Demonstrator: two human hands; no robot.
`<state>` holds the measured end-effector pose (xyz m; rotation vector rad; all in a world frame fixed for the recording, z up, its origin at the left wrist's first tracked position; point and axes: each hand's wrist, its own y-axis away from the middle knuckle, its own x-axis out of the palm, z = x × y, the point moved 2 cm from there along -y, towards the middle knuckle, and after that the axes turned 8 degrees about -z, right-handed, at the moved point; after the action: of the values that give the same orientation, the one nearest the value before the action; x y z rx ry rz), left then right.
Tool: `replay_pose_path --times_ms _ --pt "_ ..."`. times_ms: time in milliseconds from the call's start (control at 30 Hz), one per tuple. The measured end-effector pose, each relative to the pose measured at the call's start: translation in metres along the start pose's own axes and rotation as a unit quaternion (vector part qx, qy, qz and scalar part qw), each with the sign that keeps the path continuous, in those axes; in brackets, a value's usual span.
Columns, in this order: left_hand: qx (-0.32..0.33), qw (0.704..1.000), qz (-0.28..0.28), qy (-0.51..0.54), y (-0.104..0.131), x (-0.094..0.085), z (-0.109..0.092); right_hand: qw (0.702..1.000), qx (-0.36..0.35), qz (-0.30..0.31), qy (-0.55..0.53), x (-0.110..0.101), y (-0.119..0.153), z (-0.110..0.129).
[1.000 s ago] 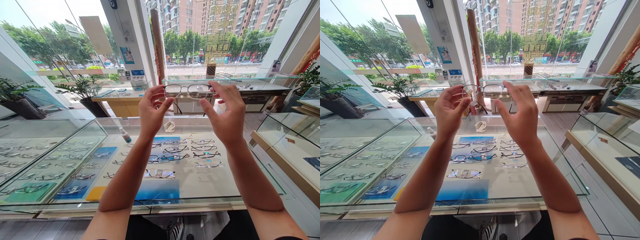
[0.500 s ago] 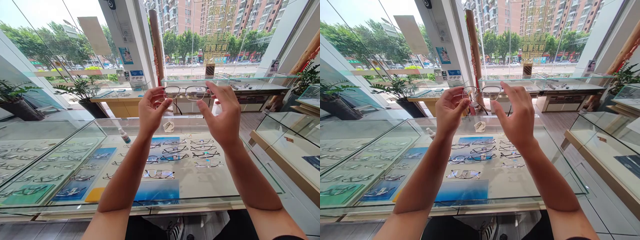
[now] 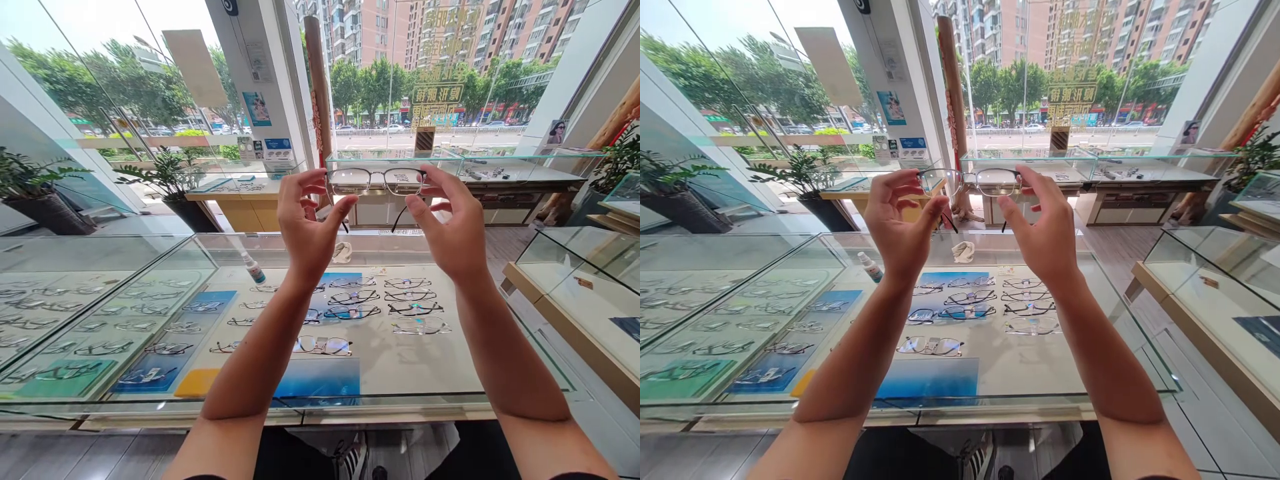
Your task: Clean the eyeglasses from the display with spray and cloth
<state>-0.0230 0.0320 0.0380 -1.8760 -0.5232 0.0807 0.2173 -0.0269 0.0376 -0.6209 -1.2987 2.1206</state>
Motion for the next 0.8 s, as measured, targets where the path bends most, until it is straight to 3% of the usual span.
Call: replay_pose_path --times_ms 200,400,600,800 --pt "0.007 1.000 -0.007 0.002 0.000 0.002 -0.004 0.999 -0.024 0.002 0.022 0.002 0.000 -0.004" --pt "0.021 0.999 -0.022 0.013 0.005 0.006 -0.003 0.996 -0.056 -0.042 0.052 0.010 0.003 0.003" --pt "0.009 1.000 -0.013 0.014 0.013 0.012 0.006 0.996 -0.053 -0.050 0.045 0.013 0.008 0.010" --pt "-0.022 0.997 0.006 0.077 0.018 0.020 0.022 0.993 -0.083 -0.051 0.067 0.018 0.014 0.016"
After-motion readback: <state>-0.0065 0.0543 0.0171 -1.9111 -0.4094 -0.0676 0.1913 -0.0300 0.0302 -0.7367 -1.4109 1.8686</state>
